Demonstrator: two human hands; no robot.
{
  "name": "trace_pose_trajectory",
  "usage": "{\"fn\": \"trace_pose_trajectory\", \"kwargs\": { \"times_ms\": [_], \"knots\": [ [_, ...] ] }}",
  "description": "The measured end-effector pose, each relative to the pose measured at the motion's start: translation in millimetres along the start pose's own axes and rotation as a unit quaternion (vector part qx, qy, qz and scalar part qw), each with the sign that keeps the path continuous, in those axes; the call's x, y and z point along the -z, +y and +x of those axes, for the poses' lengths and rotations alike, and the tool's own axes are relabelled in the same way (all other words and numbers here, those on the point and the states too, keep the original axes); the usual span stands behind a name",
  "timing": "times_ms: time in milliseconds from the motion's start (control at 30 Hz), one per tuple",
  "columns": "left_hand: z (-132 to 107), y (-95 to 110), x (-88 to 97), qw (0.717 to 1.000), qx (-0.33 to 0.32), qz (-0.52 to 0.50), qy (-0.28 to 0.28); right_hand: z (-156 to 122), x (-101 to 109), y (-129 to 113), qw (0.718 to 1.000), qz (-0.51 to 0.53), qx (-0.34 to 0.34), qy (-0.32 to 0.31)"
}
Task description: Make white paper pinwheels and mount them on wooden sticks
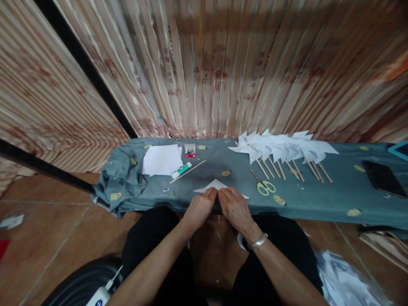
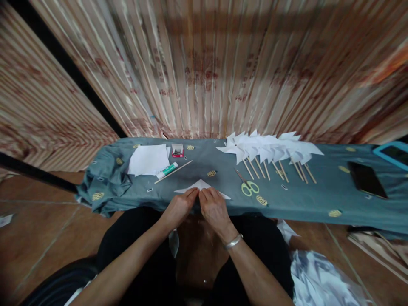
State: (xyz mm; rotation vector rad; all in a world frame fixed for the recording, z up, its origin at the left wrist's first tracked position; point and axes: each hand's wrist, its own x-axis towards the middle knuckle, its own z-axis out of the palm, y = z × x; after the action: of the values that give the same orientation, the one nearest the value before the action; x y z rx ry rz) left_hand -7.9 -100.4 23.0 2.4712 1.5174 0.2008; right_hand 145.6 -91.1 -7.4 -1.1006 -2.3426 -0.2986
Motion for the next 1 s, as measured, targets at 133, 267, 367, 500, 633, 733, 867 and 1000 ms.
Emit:
{"fn": "trace_pose_trajectory", "kwargs": {
  "times_ms": [133,267,367,500,633,733,867,1000],
  "knots": [
    [4.2,-7.6,9.7,1.0,-0.004,-0.024,-0.01,-0.3,1.4,0.6,1.0,0.016,-0.005,0.0],
    [1.5,-18.4,8.5,0.999,0.002,-0.03,0.028,-2.9,3.6,7.9,1.0,0.016,-0.018,0.007],
    [-3.8,-33.3,4.4,0.994,0.014,-0.051,0.091,-7.5,5.5,20.3,0.999,0.006,-0.027,0.027],
    [-11.7,-55.1,-2.2,0.978,0.011,-0.094,0.184,-18.1,10.1,43.7,0.997,0.009,-0.062,0.048],
    [-16.4,-64.5,-5.1,0.941,0.026,-0.132,0.309,-28.8,15.8,59.1,0.971,0.108,-0.204,0.069],
    [-15.7,-54.7,-5.4,0.93,-0.002,-0.15,0.337,-27.1,17.4,50.7,0.865,0.349,-0.36,0.003],
    [-11.3,-30.5,-9.5,0.928,-0.066,-0.157,0.332,-12.3,16.1,24.8,0.536,0.693,-0.472,-0.096],
    [-6.8,-19.5,-15.7,0.931,-0.092,-0.14,0.326,-2.3,14.9,11.2,0.456,0.737,-0.499,-0.032]
  ]
}}
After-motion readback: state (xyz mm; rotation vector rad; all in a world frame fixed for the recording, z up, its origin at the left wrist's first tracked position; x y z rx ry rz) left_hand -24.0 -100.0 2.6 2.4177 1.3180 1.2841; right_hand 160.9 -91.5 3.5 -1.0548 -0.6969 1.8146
